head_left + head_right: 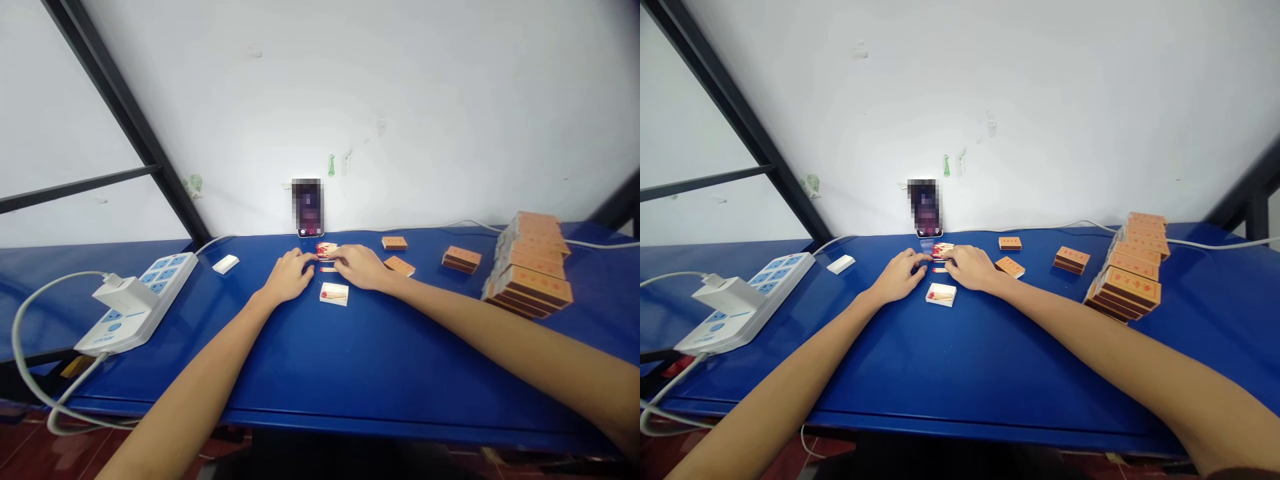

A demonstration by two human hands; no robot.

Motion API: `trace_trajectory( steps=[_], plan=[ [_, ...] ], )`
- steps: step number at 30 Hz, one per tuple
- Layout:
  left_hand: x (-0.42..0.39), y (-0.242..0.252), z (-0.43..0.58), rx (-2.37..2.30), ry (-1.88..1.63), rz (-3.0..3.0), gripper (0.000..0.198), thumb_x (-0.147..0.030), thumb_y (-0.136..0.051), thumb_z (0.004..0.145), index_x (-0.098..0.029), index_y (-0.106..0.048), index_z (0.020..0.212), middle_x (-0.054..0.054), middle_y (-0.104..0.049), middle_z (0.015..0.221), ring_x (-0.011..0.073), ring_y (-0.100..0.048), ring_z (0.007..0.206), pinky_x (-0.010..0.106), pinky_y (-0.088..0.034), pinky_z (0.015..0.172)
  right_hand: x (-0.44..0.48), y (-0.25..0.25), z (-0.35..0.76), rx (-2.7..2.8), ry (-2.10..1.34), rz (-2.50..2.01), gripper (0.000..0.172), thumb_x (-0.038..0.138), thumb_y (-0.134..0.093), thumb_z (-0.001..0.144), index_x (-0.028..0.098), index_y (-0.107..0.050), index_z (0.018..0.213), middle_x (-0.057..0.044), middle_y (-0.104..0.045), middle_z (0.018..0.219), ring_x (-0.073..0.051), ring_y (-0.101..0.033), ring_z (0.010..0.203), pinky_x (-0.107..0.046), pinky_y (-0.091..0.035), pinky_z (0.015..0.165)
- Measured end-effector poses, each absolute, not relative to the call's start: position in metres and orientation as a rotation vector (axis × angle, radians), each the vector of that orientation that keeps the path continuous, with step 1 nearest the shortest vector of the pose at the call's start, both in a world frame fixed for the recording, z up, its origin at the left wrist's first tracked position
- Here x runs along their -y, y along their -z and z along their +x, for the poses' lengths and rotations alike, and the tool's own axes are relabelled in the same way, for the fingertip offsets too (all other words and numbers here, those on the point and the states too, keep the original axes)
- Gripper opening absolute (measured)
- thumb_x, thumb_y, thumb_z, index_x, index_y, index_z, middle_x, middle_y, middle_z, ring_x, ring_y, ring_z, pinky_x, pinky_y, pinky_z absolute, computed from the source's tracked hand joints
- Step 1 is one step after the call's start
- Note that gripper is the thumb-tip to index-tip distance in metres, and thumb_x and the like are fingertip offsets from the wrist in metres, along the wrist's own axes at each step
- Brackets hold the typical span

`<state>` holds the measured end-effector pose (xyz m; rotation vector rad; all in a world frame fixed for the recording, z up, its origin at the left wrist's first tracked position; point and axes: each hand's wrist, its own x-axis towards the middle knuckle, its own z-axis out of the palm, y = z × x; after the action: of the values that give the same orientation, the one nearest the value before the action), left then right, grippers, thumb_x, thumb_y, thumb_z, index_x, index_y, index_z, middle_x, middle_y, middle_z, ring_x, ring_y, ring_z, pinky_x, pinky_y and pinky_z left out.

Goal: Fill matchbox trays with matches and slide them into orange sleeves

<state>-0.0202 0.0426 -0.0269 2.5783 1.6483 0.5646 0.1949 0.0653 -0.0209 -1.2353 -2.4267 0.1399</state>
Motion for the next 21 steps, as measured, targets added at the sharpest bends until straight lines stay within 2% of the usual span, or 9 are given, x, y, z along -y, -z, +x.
trace_trajectory(
  steps=[6, 11, 21],
  plan=[
    [-0.0433, 0.0269, -0.0206, -1.649, -0.532, 2.558, 0.036, -0.033, -0.042, 0.097, -0.023, -0.061, 0.126, 0.008, -0.056, 0.102, 0.0251, -0.056, 0.096, 0.042, -0.044, 0.089, -0.0651, 0.0203, 0.1941, 2.429, -0.153, -1.261, 0.038, 0.022, -0.046, 0.091, 0.024, -0.071, 0.119, -0.005, -0.072, 0.118, -0.022, -0.065, 0.103, -0.032, -0.046, 0.087],
    [-0.0439, 0.0274, -0.0216, -1.578, -0.523, 2.587, 0.036, -0.037, -0.037, 0.1, -0.025, -0.061, 0.124, 0.008, -0.057, 0.104, 0.025, -0.055, 0.1, 0.043, -0.042, 0.09, -0.0654, 0.0211, 0.1944, 2.414, -0.127, -1.241, 0.032, 0.022, -0.046, 0.091, 0.023, -0.073, 0.109, -0.005, -0.073, 0.111, -0.022, -0.066, 0.097, -0.031, -0.045, 0.08],
    [-0.0451, 0.0286, -0.0215, -1.536, -0.523, 2.621, 0.034, -0.033, -0.038, 0.1, -0.027, -0.062, 0.124, 0.007, -0.058, 0.102, 0.0236, -0.054, 0.098, 0.04, -0.042, 0.09, -0.0645, 0.0208, 0.1941, 2.395, -0.108, -1.237, 0.025, 0.021, -0.047, 0.09, 0.022, -0.071, 0.096, -0.004, -0.073, 0.099, -0.018, -0.064, 0.085, -0.028, -0.039, 0.07]
  ],
)
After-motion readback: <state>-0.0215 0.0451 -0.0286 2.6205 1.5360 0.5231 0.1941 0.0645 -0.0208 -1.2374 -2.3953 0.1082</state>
